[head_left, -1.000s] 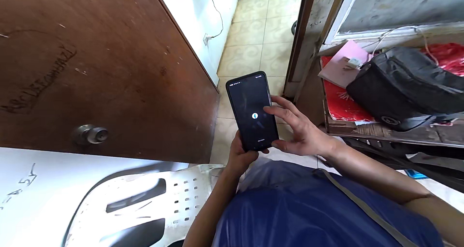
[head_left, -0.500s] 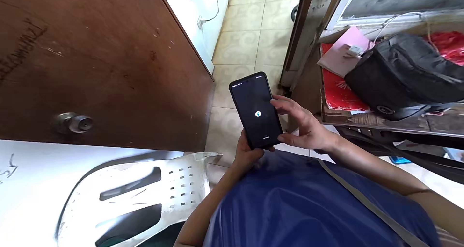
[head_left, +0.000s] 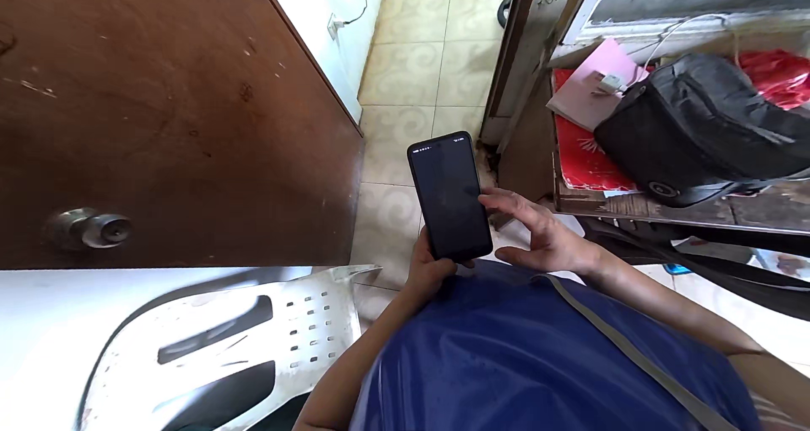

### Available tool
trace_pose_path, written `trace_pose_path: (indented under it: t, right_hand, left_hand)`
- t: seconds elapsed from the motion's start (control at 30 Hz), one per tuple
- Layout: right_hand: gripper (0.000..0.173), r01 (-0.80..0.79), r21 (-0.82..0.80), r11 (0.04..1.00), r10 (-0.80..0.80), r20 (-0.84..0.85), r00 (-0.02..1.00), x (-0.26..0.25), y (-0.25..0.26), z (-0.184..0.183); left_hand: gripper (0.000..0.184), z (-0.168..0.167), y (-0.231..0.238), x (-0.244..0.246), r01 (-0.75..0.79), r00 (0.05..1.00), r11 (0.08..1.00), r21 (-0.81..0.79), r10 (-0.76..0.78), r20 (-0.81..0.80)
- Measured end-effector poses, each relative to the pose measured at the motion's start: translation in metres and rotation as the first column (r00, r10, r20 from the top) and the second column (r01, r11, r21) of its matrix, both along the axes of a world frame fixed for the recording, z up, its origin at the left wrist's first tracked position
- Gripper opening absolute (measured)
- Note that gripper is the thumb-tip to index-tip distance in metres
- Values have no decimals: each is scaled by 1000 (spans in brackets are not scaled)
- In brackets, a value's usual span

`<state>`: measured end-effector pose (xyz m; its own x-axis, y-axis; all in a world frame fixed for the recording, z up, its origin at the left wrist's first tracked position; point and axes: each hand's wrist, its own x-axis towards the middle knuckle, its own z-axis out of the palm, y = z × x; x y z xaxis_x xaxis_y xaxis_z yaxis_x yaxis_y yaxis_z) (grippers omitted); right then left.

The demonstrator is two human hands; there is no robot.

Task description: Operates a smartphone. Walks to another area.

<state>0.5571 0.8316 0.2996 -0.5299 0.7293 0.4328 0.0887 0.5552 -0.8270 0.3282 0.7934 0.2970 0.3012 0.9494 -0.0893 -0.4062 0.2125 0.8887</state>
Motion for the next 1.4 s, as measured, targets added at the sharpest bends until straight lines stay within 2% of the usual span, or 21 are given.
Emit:
trace_pose_path:
  t: [0.17,0.5,0.67,0.83,1.0,1.2,1.4]
  right_hand:
    - [58,12,6,1000,-12,-16,1000,1,2,6]
    - [61,9,-9,1000,-10,-34,999,0,-2,9]
    - [61,18,11,1000,-17,-41,999,-3,-1,9]
    - [71,0,-31,1000,-3,-109,994,-5,-1,10]
    - [89,18,-129,991,-47,-230,972,-11,5,24]
    - [97,78,-83,994,-94,-209,974,-9,27,39]
    - [94,71,-112,991,-89,-163,983,-3,28,44]
  left_hand:
    - [57,-1,4,1,10,1000,999,33,-11,23]
    - [56,0,0,1,10,999,999,42,-12,33]
    - [57,0,-4,1,22,999,994,109,-25,27]
    - [57,1,-6,1,47,998,983,175,-52,22]
    - [55,8,-6,3,62,998,982,178,-56,-39]
    - [58,3,-5,4,124,992,967,223,-118,-38]
    - [59,-3,-3,3,153,986,949,275,-164,19]
